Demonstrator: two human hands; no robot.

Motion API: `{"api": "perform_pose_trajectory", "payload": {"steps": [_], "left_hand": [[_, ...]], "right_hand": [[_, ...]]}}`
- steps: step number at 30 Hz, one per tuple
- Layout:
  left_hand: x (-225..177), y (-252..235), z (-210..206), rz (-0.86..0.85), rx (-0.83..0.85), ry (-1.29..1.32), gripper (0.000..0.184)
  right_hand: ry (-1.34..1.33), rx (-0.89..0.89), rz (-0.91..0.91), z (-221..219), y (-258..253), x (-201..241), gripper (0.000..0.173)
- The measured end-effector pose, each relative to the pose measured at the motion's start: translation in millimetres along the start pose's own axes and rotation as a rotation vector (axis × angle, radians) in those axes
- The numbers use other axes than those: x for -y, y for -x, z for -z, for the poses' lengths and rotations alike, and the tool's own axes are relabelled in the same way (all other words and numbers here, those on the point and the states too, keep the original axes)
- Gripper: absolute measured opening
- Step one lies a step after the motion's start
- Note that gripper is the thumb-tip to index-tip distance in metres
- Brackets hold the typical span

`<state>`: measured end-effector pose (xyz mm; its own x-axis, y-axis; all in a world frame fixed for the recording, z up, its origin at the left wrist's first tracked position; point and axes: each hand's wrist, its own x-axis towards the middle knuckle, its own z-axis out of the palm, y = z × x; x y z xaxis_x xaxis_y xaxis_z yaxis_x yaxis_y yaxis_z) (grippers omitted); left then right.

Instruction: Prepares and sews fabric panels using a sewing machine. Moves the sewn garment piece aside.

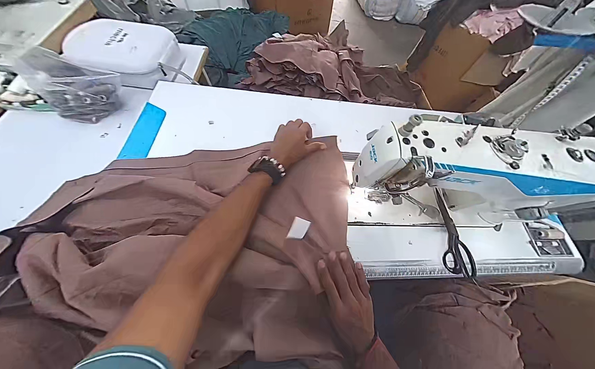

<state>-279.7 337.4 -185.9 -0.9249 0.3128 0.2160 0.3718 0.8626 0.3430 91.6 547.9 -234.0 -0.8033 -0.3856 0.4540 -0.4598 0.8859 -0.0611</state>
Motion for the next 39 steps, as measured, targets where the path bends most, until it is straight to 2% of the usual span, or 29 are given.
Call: {"api": "perform_pose_trajectory", "payload": {"steps": [2, 3, 5, 7, 8, 10, 12, 13, 14, 15, 17, 18, 19, 21, 22, 25, 28, 32, 39], "left_hand": [[-5, 34, 14, -0.056, 0.058, 0.005, 0.065], [-11, 58, 18, -0.067, 0.084, 0.0, 0.062], [-26, 108, 24, -0.066, 0.127, 0.013, 0.06], [-39, 157, 20, -0.116, 0.107, 0.036, 0.058], [-46, 178, 18, -0.145, 0.079, 0.048, 0.054], [-54, 200, 18, -0.172, 0.051, 0.079, 0.048], [-53, 203, 22, -0.173, 0.058, 0.148, 0.046], [-51, 204, 23, -0.163, 0.069, 0.182, 0.046], [-50, 200, 23, -0.161, 0.072, 0.201, 0.046], [-50, 198, 23, -0.167, 0.078, 0.215, 0.046], [-53, 198, 23, -0.184, 0.094, 0.239, 0.045], [-55, 200, 22, -0.193, 0.099, 0.255, 0.045], [-58, 198, 22, -0.204, 0.097, 0.265, 0.044], [-62, 198, 21, -0.218, 0.103, 0.28, 0.043], [-64, 197, 21, -0.225, 0.108, 0.279, 0.043], [-69, 195, 23, -0.226, 0.125, 0.257, 0.043], [-88, 192, 30, -0.168, 0.173, 0.24, 0.038], [-119, 181, 28, -0.115, 0.212, 0.43, 0.03], [-130, 175, 22, -0.036, 0.183, 0.567, 0.019]], "right_hand": [[-0.182, -0.099, 0.14, -6, 30, -12, 0.031], [-0.197, -0.029, 0.167, -9, 45, -9, 0.028], [-0.125, 0.295, 0.078, -21, 47, 1, 0.031], [-0.148, 0.766, -0.119, -36, 17, 18, 0.039], [-0.178, 0.924, -0.248, -42, 1, 30, 0.04], [-0.283, 1.084, -0.449, -36, -30, 56, 0.044], [-0.453, 1.322, -0.298, 15, -69, 67, 0.033], [-0.556, 1.334, -0.22, 42, -81, 63, 0.03], [-0.645, 1.202, -0.2, 61, -86, 54, 0.031], [-0.702, 0.934, -0.26, 73, -84, 44, 0.03], [-0.62, 0.326, -0.459, 71, -84, 19, 0.027], [-0.528, 0.148, -0.536, 63, -88, 2, 0.025], [-0.477, 0.056, -0.602, 52, -94, -17, 0.03], [-0.534, 0.0, -0.707, 30, -98, -41, 0.042], [-0.61, -0.023, -0.74, 23, -100, -46, 0.039], [-0.681, -0.096, -0.78, 16, -101, -42, 0.015], [-0.674, -0.114, -0.813, 17, -99, -38, 0.016], [-0.691, -0.154, -0.849, 20, -101, -39, 0.017], [-0.702, -0.242, -0.865, 18, -103, -43, 0.013]]}}
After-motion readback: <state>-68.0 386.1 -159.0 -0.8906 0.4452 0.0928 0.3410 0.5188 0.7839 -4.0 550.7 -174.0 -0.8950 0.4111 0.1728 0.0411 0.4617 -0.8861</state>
